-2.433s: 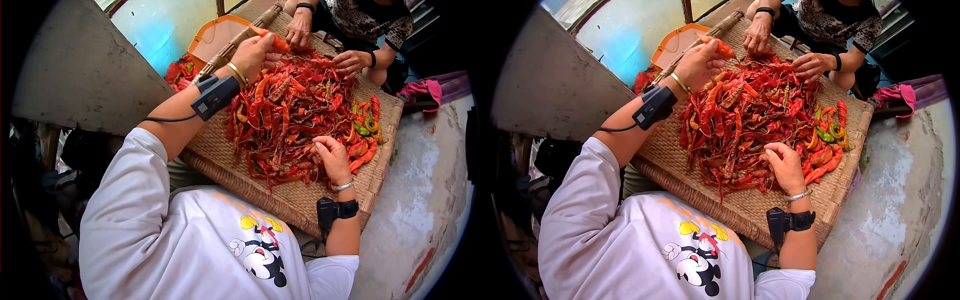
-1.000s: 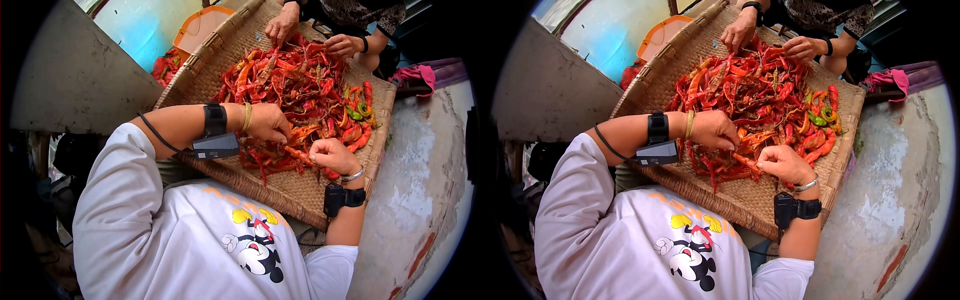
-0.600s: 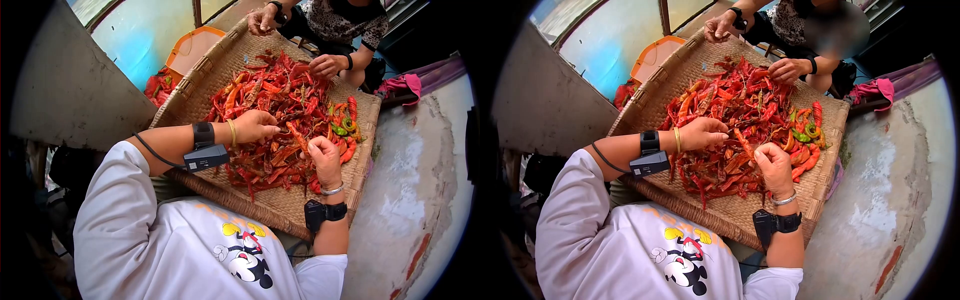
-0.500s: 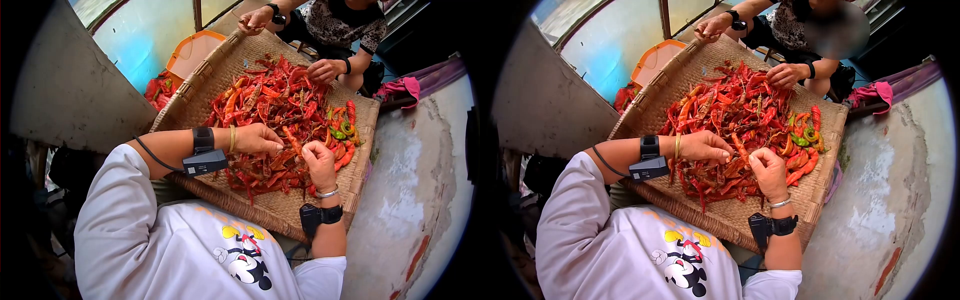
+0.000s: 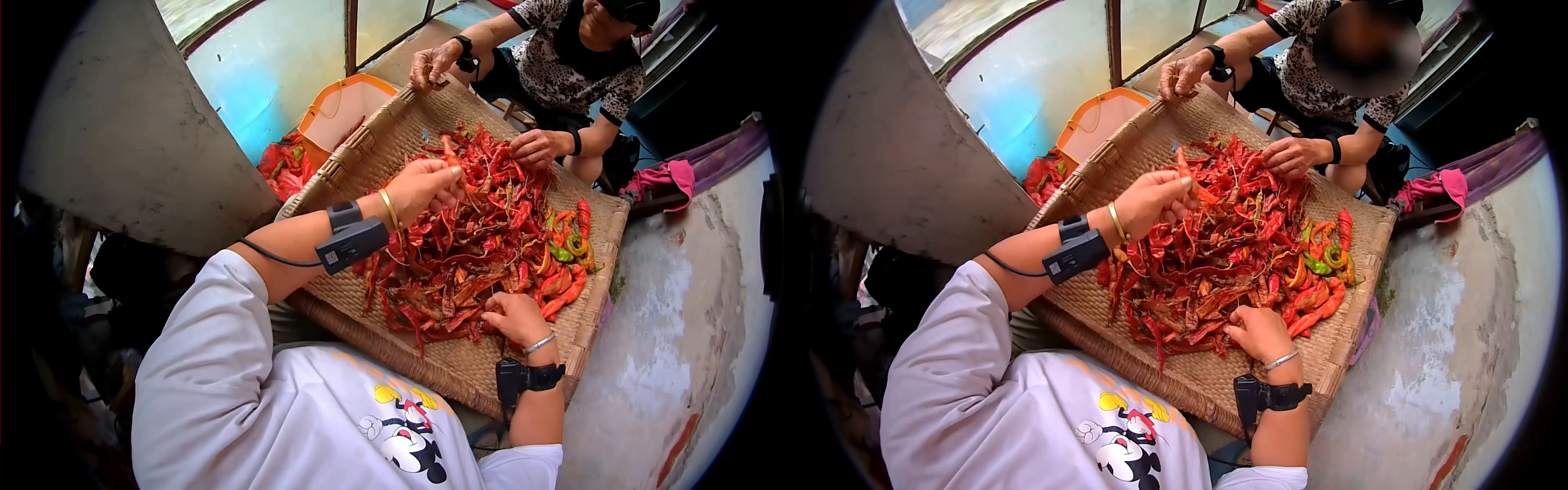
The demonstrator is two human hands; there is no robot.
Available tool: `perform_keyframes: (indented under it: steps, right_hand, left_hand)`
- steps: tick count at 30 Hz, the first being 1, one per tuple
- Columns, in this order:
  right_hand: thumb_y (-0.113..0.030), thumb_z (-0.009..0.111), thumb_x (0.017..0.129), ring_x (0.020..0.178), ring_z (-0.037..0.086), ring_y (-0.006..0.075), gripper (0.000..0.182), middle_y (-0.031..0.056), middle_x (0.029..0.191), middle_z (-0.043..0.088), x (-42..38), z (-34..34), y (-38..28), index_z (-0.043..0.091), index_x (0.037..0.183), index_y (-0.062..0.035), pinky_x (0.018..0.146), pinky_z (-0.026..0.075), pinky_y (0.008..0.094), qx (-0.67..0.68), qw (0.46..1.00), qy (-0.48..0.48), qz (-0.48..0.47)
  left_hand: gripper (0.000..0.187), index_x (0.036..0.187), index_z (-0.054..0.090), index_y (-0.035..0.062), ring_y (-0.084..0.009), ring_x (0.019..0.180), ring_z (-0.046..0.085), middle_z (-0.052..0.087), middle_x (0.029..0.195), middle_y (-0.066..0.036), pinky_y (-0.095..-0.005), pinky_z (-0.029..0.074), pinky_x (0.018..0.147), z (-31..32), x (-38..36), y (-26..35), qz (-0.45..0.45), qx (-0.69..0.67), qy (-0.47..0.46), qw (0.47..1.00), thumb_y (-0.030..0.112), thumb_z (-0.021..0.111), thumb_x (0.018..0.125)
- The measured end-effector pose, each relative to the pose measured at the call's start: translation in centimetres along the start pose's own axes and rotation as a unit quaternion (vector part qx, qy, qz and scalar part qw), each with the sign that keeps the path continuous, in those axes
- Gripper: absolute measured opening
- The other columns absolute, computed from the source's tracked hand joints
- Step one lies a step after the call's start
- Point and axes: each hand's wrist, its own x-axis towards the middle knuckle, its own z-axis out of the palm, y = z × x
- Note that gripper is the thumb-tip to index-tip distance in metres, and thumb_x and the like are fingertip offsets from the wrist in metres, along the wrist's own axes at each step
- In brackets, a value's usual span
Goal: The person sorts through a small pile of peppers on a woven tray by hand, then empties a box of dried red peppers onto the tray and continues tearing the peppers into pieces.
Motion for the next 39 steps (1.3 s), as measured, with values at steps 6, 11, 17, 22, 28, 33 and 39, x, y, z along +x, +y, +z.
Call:
perform_keyframes:
  steps: [6,11,17,22,28,33,39]
  right_hand:
    - [-0.02,0.065,0.071,0.083,0.056,0.033,0.044,0.0179,0.084,0.06,0.5,1.2,0.4,0.048,0.109,-0.006,0.073,0.045,0.0396,-0.073,0.991,-0.099,0.058]
    - [-0.02,0.065,0.071,0.084,0.056,0.0313,0.031,0.0164,0.085,0.06,1.5,1.8,0.4,0.054,0.095,-0.0046,0.072,0.045,0.0397,-0.161,0.977,-0.127,0.057]
    - [-0.016,0.062,0.068,0.067,0.058,0.0298,0.015,0.0139,0.068,0.058,1.3,1.8,2.1,0.056,0.074,-0.0037,0.06,0.046,0.0377,-0.155,0.988,-0.017,0.012]
    - [-0.014,0.061,0.073,0.053,0.055,0.0109,0.014,0.0031,0.062,0.055,0.3,-1.0,-0.5,0.055,0.077,-0.0016,0.051,0.044,0.0241,0.175,0.984,-0.001,0.02]
    - [-0.013,0.051,0.084,0.055,0.054,0.007,0.015,0.0012,0.069,0.057,0.7,0.4,-2.6,0.058,0.089,-0.0006,0.051,0.044,0.0191,0.496,0.868,0.027,-0.013]
    - [-0.013,0.052,0.084,0.05,0.048,0.0046,0.014,0.0,0.063,0.056,1.3,2.0,-3.2,0.059,0.089,-0.0019,0.045,0.038,0.0169,0.536,0.841,0.071,-0.011]
    - [-0.008,0.054,0.082,0.05,0.049,0.0055,0.014,0.0017,0.064,0.056,1.2,1.5,-4.0,0.056,0.094,-0.001,0.045,0.039,0.0168,0.576,0.812,0.09,-0.034]
  left_hand:
    - [0.023,0.104,0.044,0.0062,-0.0063,0.062,0.054,0.057,0.082,-0.002,-0.0176,0.046,0.05,-4.8,1.7,2.6,0.093,-0.189,0.153,0.966,0.023,0.044,0.089]
    - [0.021,0.103,0.051,0.0038,-0.0074,0.065,0.054,0.059,0.081,-0.002,-0.0194,0.045,0.053,-2.2,1.7,0.1,-0.07,0.122,0.006,0.99,0.016,0.047,0.087]
    - [0.032,0.114,0.05,0.0037,-0.0102,0.071,0.058,0.06,0.095,-0.005,-0.0239,0.048,0.066,0.2,-0.4,-3.9,-0.106,0.385,-0.192,0.897,0.017,0.051,0.085]
    - [0.031,0.111,0.052,0.0018,-0.0118,0.072,0.059,0.061,0.093,-0.006,-0.0249,0.048,0.069,1.2,-1.5,-4.7,-0.027,0.363,-0.286,0.887,0.014,0.055,0.082]
    - [0.03,0.104,0.056,0.0002,-0.0074,0.067,0.056,0.061,0.074,-0.002,-0.0226,0.047,0.063,2.6,-3.0,-5.3,0.037,0.299,-0.335,0.893,0.019,0.059,0.081]
    - [0.022,0.086,0.061,0.0019,-0.0059,0.06,0.053,0.059,0.07,0.0,-0.0204,0.045,0.054,2.9,-3.4,-4.9,-0.112,0.249,-0.302,0.913,0.023,0.058,0.081]
    - [0.015,0.079,0.06,0.0056,-0.0044,0.056,0.052,0.057,0.064,0.003,-0.0179,0.041,0.049,2.7,-3.4,-4.9,-0.167,0.171,-0.301,0.923,0.02,0.058,0.082]
